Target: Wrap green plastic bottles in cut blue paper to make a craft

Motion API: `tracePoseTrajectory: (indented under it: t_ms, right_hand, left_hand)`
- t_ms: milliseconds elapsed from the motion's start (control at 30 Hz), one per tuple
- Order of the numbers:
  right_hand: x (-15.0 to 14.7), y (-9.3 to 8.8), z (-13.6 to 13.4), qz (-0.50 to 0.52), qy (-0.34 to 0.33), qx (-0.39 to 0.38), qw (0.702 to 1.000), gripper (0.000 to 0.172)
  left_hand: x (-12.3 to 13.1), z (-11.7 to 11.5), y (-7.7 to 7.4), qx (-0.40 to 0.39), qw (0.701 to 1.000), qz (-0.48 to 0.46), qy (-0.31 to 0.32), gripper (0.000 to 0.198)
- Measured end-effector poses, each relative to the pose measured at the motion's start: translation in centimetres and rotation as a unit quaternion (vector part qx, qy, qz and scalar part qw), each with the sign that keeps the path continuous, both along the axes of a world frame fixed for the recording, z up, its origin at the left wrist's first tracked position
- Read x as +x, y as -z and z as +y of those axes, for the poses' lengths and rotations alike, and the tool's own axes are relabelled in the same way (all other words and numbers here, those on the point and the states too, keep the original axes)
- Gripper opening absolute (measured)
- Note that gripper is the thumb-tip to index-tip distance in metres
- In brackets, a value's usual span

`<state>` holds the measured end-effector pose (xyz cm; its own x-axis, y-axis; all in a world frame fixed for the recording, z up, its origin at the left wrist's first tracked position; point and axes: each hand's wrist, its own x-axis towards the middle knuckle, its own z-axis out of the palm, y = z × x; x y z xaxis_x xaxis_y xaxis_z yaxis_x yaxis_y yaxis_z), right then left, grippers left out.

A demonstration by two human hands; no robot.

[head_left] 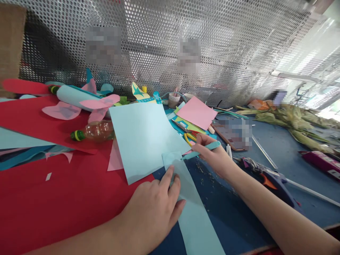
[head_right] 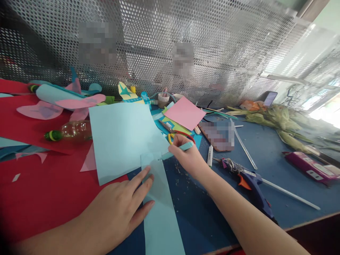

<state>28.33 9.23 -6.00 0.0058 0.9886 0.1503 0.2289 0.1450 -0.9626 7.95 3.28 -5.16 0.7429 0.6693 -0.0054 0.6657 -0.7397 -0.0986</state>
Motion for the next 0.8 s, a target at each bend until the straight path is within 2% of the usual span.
tracePoseTrajectory:
  t_ms: [200, 367, 800]
  right_hand:
    - [-1.4, 0.2, -0.5, 0.079, -0.040, -0.016, 0.996, 0.029]
    - [-2.5, 0.1, -0.9, 0.042, -0.101, -0.026, 0.994, 0.032]
    - [-2.7, 0.6, -0.7, -0.017, -0.106, -0.020, 0.994, 0.031]
  left_hand:
    - [-0.1, -0.2, 0.3, 0.032, 0.998, -0.043, -0.013, 0.041]
    - [0.0, -0.2, 0.2, 0.018, 0.999, -0.027, 0.000, 0.044]
    - [0.1, -0.2, 0.3, 0.019, 1.000, -0.024, 0.001, 0.045]
